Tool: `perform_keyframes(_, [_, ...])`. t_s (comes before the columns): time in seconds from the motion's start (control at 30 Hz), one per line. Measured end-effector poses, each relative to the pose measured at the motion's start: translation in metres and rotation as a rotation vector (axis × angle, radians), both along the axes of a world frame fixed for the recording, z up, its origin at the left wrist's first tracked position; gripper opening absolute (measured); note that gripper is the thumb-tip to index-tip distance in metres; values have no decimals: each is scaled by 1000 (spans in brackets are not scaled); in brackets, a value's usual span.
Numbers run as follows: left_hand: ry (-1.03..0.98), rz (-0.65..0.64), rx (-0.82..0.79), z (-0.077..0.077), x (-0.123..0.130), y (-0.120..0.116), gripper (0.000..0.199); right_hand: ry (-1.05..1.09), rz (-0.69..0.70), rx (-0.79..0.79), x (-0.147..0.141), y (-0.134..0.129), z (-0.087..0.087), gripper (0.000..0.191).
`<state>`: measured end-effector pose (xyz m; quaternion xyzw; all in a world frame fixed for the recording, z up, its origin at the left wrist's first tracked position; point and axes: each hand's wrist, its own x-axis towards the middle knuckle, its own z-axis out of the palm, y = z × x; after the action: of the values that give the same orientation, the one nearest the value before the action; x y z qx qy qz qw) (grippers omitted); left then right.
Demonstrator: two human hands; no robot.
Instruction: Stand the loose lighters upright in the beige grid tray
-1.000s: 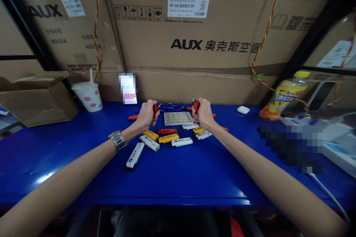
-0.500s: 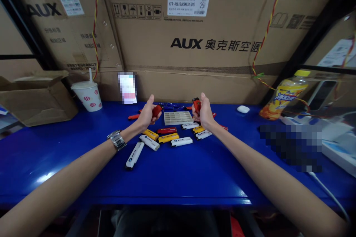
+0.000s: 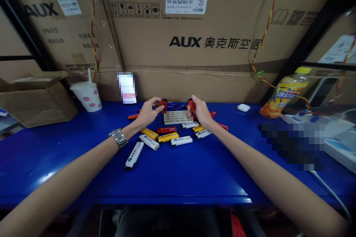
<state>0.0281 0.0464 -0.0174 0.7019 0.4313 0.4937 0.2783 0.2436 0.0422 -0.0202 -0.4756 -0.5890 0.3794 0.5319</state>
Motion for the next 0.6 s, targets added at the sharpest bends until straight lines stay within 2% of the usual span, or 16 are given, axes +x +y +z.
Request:
perform_keyframes(0.1, [38, 15, -18, -4, -1, 4, 20, -16, 26, 11, 0, 1, -1, 56])
perform_keyframes(0.33, [237, 76, 78, -12, -2, 11, 21, -75, 137, 69, -1, -1, -4, 52])
perform_keyframes(0.6, [225, 31, 78, -14, 0, 14, 20, -170, 181, 73, -6, 0, -8, 53])
